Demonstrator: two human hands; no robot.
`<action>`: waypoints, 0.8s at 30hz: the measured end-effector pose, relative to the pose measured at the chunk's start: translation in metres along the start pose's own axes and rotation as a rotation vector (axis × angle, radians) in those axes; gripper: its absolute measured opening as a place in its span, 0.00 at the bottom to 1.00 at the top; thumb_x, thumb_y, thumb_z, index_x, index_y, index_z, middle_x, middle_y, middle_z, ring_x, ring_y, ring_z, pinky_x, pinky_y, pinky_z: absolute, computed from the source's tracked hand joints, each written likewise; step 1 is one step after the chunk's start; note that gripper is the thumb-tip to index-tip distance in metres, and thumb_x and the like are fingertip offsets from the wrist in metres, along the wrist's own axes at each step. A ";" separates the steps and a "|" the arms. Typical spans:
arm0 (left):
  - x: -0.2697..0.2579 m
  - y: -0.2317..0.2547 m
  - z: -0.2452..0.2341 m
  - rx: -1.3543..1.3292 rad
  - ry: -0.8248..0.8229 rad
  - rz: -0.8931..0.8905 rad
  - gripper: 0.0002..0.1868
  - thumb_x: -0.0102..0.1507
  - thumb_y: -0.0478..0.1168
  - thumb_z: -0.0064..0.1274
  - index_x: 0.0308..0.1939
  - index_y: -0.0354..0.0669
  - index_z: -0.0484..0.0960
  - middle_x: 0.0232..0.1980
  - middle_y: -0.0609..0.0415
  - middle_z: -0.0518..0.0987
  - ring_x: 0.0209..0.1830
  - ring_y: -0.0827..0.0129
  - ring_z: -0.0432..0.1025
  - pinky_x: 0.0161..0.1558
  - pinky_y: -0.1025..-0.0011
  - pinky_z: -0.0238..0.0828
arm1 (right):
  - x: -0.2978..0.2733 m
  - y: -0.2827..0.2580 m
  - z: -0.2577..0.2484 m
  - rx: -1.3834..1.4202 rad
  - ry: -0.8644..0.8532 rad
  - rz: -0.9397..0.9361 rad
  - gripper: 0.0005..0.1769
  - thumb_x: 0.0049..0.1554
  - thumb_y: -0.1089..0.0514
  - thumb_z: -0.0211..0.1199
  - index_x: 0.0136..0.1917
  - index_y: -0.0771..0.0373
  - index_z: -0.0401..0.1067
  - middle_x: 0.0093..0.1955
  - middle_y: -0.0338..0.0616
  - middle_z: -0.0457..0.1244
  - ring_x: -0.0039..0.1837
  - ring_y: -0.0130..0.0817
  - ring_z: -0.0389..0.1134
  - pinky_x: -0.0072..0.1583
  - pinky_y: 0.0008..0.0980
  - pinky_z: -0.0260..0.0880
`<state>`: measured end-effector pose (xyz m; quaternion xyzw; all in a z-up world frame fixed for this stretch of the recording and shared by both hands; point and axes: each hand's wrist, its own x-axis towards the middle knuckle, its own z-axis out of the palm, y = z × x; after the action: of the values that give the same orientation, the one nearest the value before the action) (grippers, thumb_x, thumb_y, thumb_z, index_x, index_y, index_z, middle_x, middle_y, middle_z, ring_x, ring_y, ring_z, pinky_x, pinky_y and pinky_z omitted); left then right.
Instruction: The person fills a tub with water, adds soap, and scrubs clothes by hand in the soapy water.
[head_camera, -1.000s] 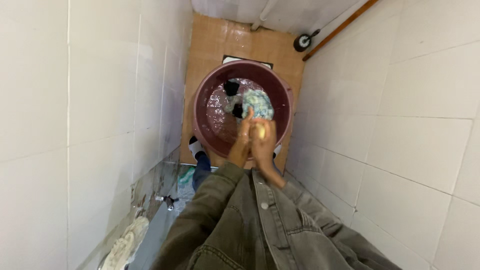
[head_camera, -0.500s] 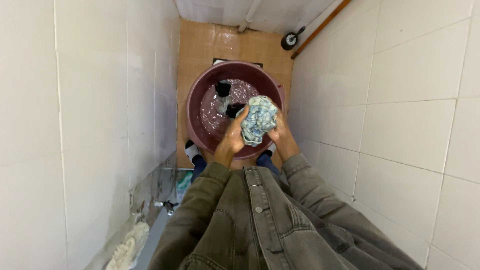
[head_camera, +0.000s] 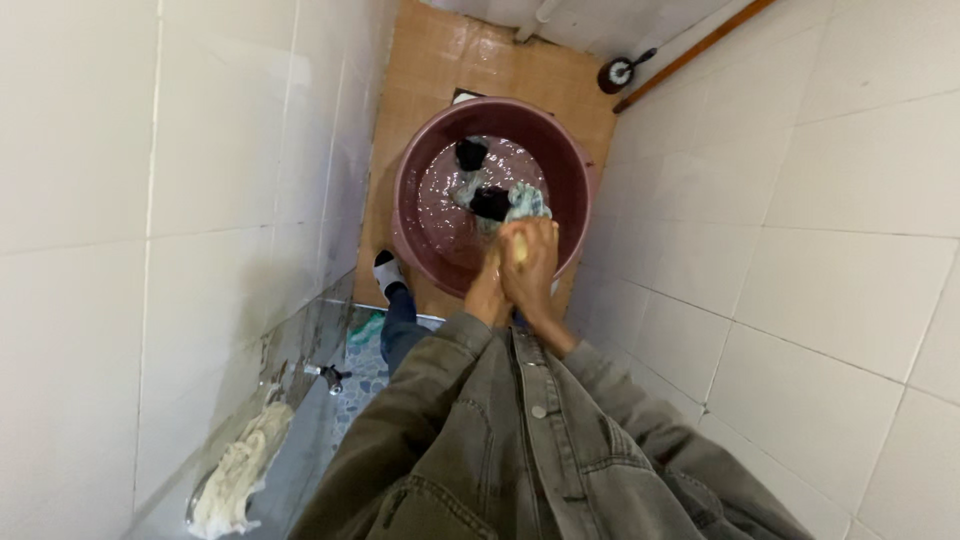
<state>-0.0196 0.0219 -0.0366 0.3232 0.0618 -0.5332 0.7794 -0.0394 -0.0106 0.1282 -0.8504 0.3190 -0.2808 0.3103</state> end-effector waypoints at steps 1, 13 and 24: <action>0.005 -0.009 0.000 0.020 0.007 -0.043 0.25 0.78 0.57 0.50 0.62 0.36 0.74 0.53 0.47 0.75 0.48 0.60 0.71 0.45 0.62 0.73 | 0.011 0.005 0.001 -0.018 0.025 0.055 0.04 0.61 0.59 0.62 0.47 0.62 0.71 0.51 0.51 0.63 0.56 0.51 0.64 0.59 0.48 0.64; -0.016 0.022 0.046 -0.194 0.127 -0.178 0.27 0.67 0.49 0.50 0.69 0.47 0.70 0.68 0.49 0.73 0.65 0.56 0.71 0.66 0.52 0.70 | 0.035 0.002 -0.012 0.133 0.046 0.342 0.08 0.60 0.58 0.57 0.52 0.62 0.72 0.52 0.49 0.63 0.56 0.47 0.65 0.59 0.49 0.66; -0.013 0.033 0.071 -0.126 0.234 -0.267 0.28 0.70 0.54 0.46 0.70 0.46 0.67 0.64 0.50 0.73 0.61 0.61 0.71 0.63 0.57 0.69 | 0.039 0.071 0.000 0.289 -0.001 0.720 0.11 0.62 0.55 0.53 0.53 0.58 0.74 0.48 0.40 0.67 0.52 0.38 0.69 0.56 0.39 0.69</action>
<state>-0.0141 -0.0012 0.0393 0.3225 0.2277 -0.5857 0.7079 -0.0410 -0.0815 0.0890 -0.6315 0.5543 -0.1954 0.5057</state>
